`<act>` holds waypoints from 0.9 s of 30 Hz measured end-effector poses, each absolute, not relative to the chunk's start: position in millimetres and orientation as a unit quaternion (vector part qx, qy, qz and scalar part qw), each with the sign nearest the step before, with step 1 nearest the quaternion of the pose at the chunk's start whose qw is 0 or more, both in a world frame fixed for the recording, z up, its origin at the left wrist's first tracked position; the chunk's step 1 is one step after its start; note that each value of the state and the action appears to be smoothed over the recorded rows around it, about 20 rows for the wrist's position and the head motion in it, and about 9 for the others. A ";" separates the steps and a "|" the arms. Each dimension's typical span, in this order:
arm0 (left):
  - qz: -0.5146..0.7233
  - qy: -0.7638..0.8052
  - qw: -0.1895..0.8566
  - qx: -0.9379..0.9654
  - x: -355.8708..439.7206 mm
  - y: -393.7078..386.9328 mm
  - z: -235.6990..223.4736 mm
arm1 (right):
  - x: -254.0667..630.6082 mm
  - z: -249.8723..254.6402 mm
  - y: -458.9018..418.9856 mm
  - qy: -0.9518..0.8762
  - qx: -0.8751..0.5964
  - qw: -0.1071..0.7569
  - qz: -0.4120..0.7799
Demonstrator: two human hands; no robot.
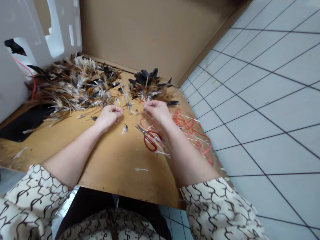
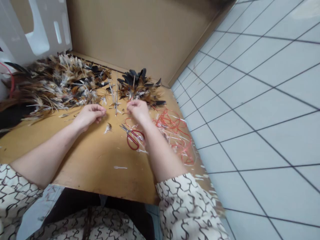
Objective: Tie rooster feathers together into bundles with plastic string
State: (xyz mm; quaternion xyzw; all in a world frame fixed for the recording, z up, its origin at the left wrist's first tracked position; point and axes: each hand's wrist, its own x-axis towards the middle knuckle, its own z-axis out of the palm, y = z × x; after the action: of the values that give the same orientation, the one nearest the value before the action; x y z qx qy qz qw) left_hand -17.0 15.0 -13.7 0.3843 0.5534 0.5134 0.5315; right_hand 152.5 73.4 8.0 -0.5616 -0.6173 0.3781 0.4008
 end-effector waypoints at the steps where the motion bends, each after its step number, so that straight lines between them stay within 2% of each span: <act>1: 0.510 0.554 0.528 0.392 -17.4 15.5 -14.5 | 147.6 0.5 61.0 -0.650 -0.547 0.364 0.381; 6: 0.487 0.574 0.490 0.439 -19.7 16.9 -19.9 | 128.8 -14.4 20.4 -0.774 -0.554 0.194 0.240; 9: 0.467 0.577 0.477 0.470 -19.9 16.5 -23.0 | 121.1 -15.0 14.9 -0.786 -0.575 0.141 0.179; 13: 0.456 0.576 0.476 0.483 -18.9 15.8 -25.1 | 114.6 -20.5 17.6 -0.766 -0.606 0.110 0.184; 16: 0.462 0.574 0.490 0.465 -17.7 14.9 -23.2 | 116.4 -23.7 20.5 -0.726 -0.604 0.155 0.290; 21: 0.480 0.532 0.552 0.428 -14.1 10.4 -15.8 | 128.2 -21.0 17.9 -0.516 -0.507 0.377 0.578; 24: 0.464 0.484 0.607 0.427 -11.3 5.8 -13.0 | 132.0 -22.4 13.8 -0.430 -0.453 0.445 0.642; 27: 0.431 0.449 0.652 0.433 -9.2 2.5 -13.3 | 131.9 -29.2 11.5 -0.392 -0.445 0.480 0.646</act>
State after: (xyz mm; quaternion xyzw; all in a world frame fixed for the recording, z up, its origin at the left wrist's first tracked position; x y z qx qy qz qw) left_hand -9.2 2.5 -13.3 0.4328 0.4487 0.4310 0.6524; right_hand 131.9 11.5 -29.2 -0.4450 -0.3917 0.6464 0.4804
